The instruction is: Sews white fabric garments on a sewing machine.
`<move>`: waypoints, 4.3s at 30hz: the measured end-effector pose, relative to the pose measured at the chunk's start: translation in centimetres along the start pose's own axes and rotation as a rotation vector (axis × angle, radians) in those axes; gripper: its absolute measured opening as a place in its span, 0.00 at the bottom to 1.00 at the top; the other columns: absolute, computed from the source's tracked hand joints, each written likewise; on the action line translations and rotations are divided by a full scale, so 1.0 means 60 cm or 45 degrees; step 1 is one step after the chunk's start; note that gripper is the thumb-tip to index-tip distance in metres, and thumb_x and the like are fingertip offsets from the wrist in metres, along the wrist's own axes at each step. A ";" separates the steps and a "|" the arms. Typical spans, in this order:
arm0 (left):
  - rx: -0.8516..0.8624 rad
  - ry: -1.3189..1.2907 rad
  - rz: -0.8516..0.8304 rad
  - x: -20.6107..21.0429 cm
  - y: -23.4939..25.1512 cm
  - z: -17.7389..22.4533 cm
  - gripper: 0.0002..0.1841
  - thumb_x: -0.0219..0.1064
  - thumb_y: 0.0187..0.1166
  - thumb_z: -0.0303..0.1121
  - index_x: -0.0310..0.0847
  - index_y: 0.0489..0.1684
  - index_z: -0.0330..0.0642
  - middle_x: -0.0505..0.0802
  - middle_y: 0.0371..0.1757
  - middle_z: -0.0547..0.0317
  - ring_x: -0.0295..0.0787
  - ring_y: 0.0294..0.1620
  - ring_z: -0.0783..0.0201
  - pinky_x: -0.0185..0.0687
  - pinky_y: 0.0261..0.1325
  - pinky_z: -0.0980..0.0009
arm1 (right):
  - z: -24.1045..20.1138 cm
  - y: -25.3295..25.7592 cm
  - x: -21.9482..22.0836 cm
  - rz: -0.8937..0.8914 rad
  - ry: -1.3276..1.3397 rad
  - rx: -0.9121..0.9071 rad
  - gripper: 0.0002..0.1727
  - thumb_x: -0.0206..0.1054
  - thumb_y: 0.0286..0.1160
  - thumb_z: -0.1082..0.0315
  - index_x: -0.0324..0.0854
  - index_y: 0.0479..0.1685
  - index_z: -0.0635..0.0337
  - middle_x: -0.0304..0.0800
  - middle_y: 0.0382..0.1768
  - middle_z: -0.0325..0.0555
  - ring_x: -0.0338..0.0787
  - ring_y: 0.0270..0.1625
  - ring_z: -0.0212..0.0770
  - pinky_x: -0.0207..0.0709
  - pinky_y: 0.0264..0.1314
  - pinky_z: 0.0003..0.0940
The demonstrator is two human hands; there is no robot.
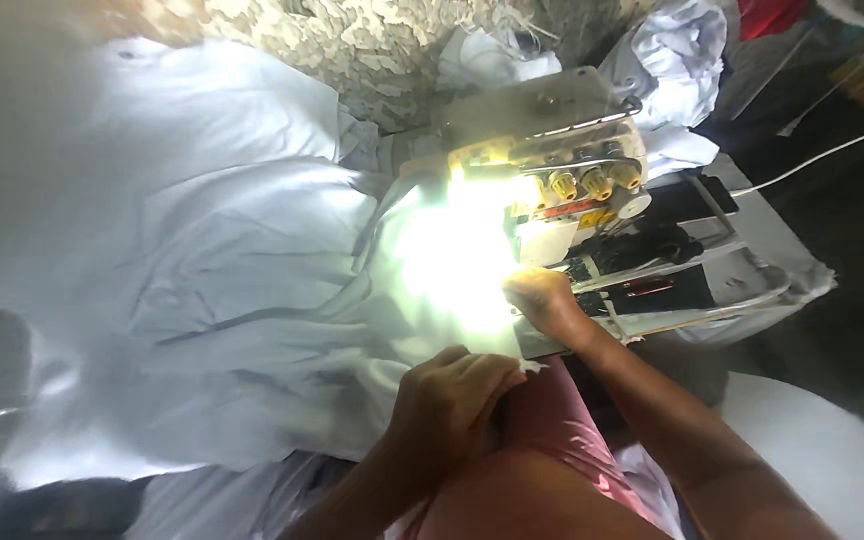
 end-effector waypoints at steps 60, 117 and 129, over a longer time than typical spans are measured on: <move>-1.210 0.390 0.391 -0.253 -0.140 -0.247 0.35 0.66 0.83 0.28 0.54 0.86 0.20 0.60 0.85 0.15 0.54 0.87 0.22 0.51 0.86 0.33 | -0.096 -0.171 0.048 -0.470 1.065 1.234 0.08 0.64 0.83 0.71 0.85 0.49 0.67 0.93 0.36 0.38 0.92 0.41 0.26 0.87 0.53 0.27; 0.308 0.169 0.329 0.163 -0.236 0.019 0.10 0.61 0.86 0.27 0.91 0.49 0.41 0.98 0.53 0.51 0.91 0.67 0.57 0.64 0.86 0.53 | -0.263 -0.288 -0.017 -0.141 0.947 1.049 0.06 0.65 0.79 0.78 0.88 0.41 0.68 0.92 0.31 0.36 0.88 0.32 0.21 0.85 0.39 0.18; 0.323 0.172 0.329 0.164 -0.235 0.022 0.10 0.62 0.86 0.28 0.91 0.50 0.41 0.98 0.54 0.51 0.92 0.66 0.57 0.63 0.86 0.52 | -0.265 -0.288 -0.019 -0.171 1.031 1.069 0.08 0.61 0.83 0.77 0.87 0.46 0.70 0.93 0.37 0.38 0.91 0.37 0.24 0.89 0.47 0.23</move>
Point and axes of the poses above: each hand's wrist, its own y-axis towards the middle knuckle, its own x-axis out of the palm, z = x × y, the point moved 1 cm from there along y, towards the middle knuckle
